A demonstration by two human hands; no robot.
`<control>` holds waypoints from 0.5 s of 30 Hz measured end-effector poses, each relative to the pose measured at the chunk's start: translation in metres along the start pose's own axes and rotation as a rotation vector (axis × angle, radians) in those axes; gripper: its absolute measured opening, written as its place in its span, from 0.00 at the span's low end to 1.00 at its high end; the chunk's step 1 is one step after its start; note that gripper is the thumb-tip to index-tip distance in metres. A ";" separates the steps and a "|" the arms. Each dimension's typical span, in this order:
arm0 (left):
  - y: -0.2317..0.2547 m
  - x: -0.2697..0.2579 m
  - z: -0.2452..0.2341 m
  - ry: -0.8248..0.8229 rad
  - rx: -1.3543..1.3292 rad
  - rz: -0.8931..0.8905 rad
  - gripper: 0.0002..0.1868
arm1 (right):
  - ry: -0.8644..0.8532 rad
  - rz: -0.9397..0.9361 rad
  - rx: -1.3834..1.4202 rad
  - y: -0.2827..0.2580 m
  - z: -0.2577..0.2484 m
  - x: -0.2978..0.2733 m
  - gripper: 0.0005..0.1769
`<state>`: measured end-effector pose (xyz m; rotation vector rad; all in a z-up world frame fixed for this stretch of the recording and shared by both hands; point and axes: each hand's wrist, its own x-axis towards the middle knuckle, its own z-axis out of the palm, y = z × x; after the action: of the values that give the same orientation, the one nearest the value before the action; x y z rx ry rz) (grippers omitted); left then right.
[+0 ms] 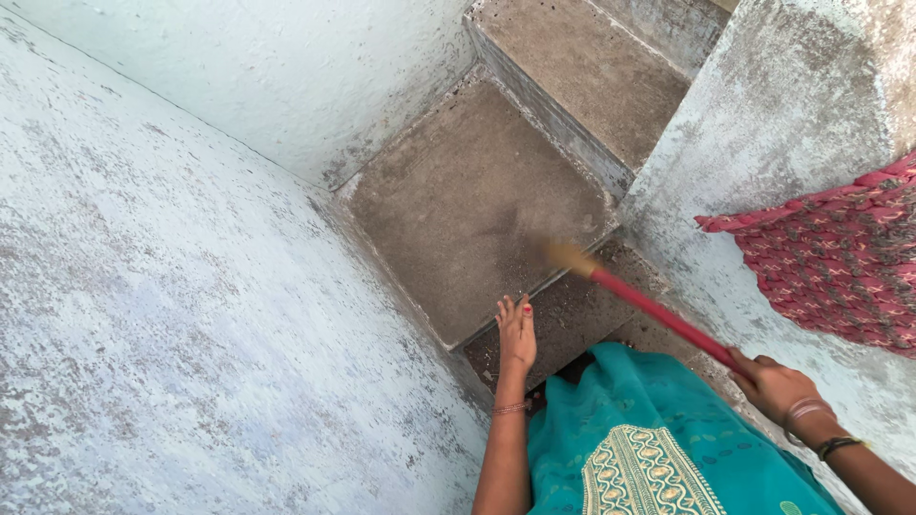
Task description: The person sweeps debris from concrete stairs using a small handheld brush by hand, moving down the steps while clearing each surface.
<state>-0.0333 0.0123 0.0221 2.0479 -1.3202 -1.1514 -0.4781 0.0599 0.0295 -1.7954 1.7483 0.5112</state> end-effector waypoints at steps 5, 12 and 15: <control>-0.006 -0.004 0.001 0.011 0.015 -0.013 0.50 | 0.090 0.060 0.204 -0.038 0.007 0.041 0.35; -0.026 -0.004 0.004 0.021 0.033 0.006 0.48 | 0.116 0.011 0.336 -0.071 0.016 0.061 0.36; -0.029 -0.008 -0.003 0.017 0.022 -0.013 0.49 | 0.166 0.083 0.270 -0.094 0.017 0.081 0.33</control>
<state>-0.0175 0.0328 0.0055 2.0807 -1.3190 -1.1269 -0.3778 0.0065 -0.0222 -1.6186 1.9079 0.1509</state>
